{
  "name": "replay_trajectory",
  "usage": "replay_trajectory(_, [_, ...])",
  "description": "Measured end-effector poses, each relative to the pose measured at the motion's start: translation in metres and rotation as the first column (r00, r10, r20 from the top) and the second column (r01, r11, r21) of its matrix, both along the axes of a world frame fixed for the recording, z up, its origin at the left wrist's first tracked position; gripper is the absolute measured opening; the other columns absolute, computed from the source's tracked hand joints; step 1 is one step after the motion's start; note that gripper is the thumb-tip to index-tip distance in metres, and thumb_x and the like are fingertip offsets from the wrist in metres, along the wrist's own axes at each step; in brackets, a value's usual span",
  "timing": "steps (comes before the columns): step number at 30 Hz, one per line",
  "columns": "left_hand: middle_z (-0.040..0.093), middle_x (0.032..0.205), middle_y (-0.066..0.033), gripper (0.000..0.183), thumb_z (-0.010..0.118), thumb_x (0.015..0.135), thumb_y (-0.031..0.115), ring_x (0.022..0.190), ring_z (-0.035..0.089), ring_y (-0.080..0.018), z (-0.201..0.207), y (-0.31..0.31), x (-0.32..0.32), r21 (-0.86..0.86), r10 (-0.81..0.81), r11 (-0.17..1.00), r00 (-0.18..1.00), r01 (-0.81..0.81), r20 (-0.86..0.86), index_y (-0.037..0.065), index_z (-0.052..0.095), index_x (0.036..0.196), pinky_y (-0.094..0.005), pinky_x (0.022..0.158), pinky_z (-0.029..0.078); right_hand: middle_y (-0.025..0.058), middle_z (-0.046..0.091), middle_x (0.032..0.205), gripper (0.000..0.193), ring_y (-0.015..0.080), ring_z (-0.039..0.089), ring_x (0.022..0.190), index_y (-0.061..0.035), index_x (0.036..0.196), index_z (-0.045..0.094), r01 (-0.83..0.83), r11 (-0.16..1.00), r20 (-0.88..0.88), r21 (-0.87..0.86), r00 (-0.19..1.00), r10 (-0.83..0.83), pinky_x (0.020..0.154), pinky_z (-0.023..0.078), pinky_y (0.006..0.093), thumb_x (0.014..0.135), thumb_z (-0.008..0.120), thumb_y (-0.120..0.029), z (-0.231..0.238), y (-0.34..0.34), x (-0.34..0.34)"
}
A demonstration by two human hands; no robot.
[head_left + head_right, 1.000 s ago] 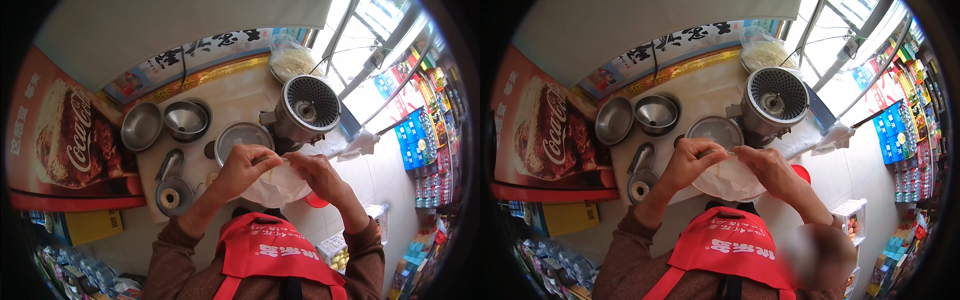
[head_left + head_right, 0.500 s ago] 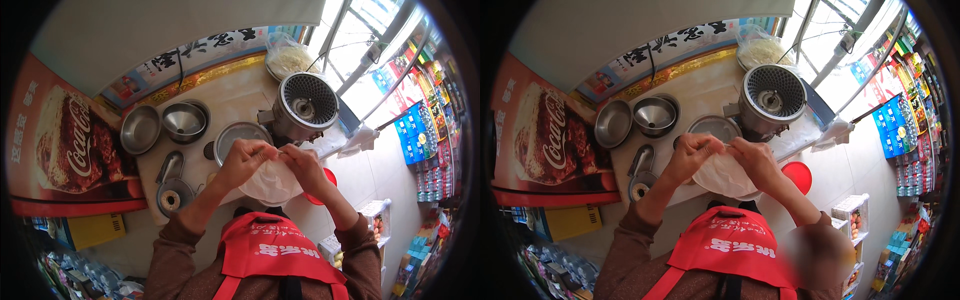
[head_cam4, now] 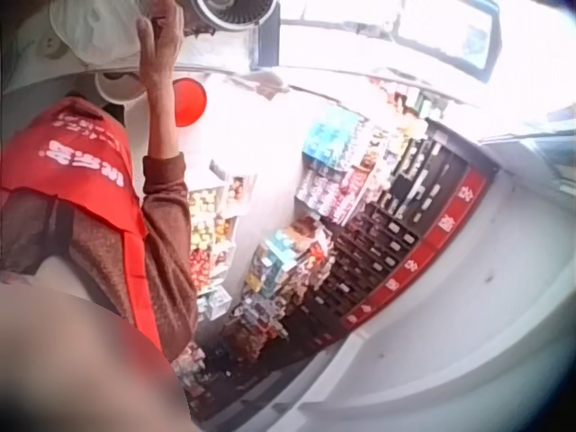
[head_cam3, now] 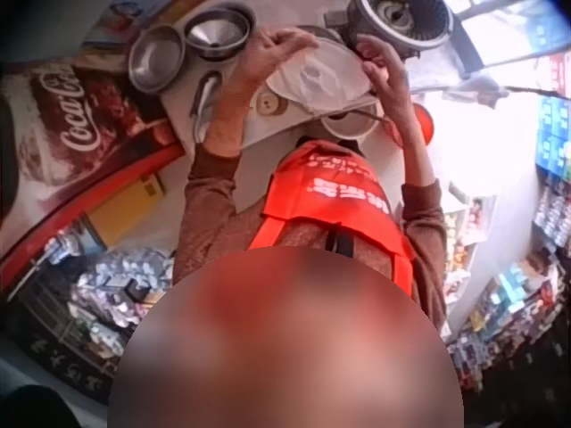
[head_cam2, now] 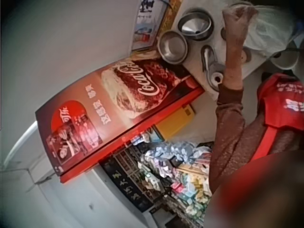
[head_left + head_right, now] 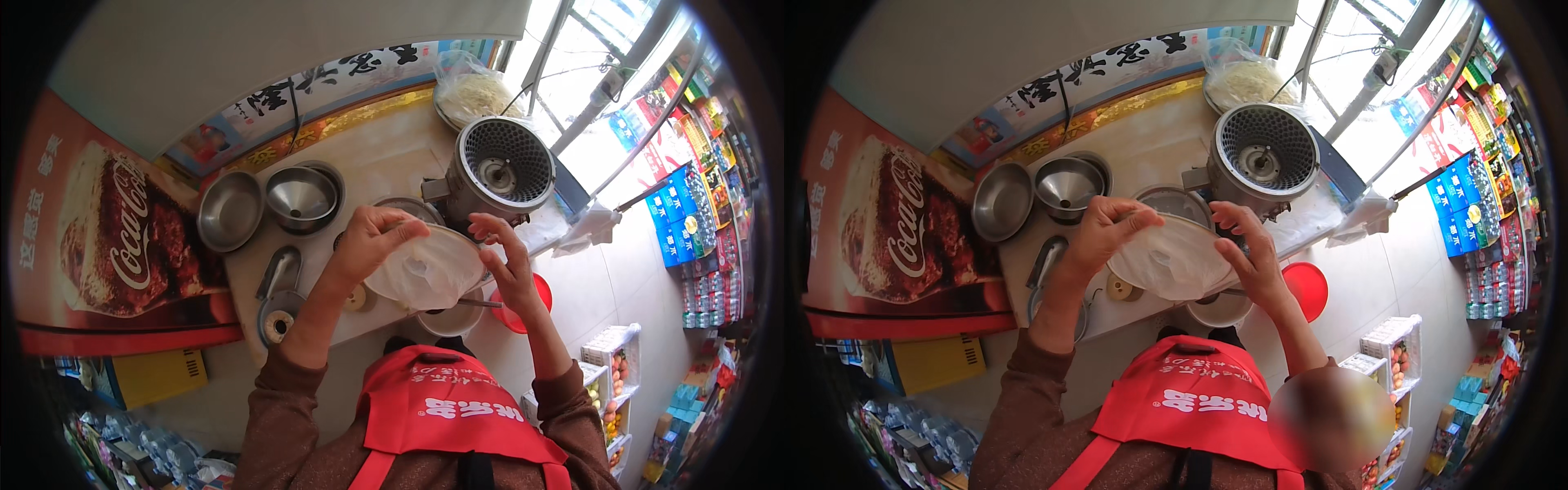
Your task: The person assembles a food processor by placing a mesh filter into the hopper, inserting a wooden pusher, and securing the lid. They then use a ladle to pour liquid into the machine and adjust the components.
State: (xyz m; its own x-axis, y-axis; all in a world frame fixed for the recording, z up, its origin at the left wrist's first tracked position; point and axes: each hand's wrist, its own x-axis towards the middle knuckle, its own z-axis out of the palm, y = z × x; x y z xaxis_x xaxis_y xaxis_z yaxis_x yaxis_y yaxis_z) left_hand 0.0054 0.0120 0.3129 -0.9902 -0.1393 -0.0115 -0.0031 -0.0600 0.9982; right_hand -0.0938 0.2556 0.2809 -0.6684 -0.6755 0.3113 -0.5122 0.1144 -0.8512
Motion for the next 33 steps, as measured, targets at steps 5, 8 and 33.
replay_trajectory(5, [0.066,0.084,0.0005,0.024,0.076,0.088,0.016,0.083,0.060,-0.0048,0.001,0.019,0.000,-0.095,-0.110,0.990,0.993,0.105,-0.043,-0.003,0.073,0.102,-0.0221,0.073,0.049,0.0159,0.062,0.084,0.024,0.0299,0.063,0.078,0.0005,0.112,0.061,-0.130,0.979,0.020,0.154,0.992,0.128,0.071,0.050,0.0363,0.089,0.057,-0.005,0.033,-0.012,0.007])
replay_trajectory(8, [0.066,0.092,-0.0014,0.025,0.076,0.087,0.014,0.088,0.059,-0.0050,-0.002,0.023,0.008,-0.132,-0.008,0.991,0.999,0.001,-0.049,-0.003,0.072,0.104,-0.0211,0.076,0.048,0.0185,0.063,0.085,0.028,0.0356,0.064,0.079,-0.0006,0.113,0.060,-0.101,0.986,0.033,0.136,0.995,0.097,0.071,0.051,0.0387,0.086,0.056,0.002,0.036,-0.013,0.014])
replay_trajectory(33, [0.072,0.086,-0.0016,0.026,0.071,0.094,0.027,0.072,0.057,-0.0044,-0.014,0.011,0.009,0.204,0.422,0.899,0.892,-0.388,-0.163,0.001,0.074,0.093,-0.0217,0.065,0.047,0.0043,0.064,0.076,0.021,0.0075,0.055,0.065,-0.0014,0.099,0.065,0.047,0.987,0.585,-0.156,0.809,0.054,0.059,0.045,0.0253,0.098,0.063,-0.023,-0.024,0.002,0.009])
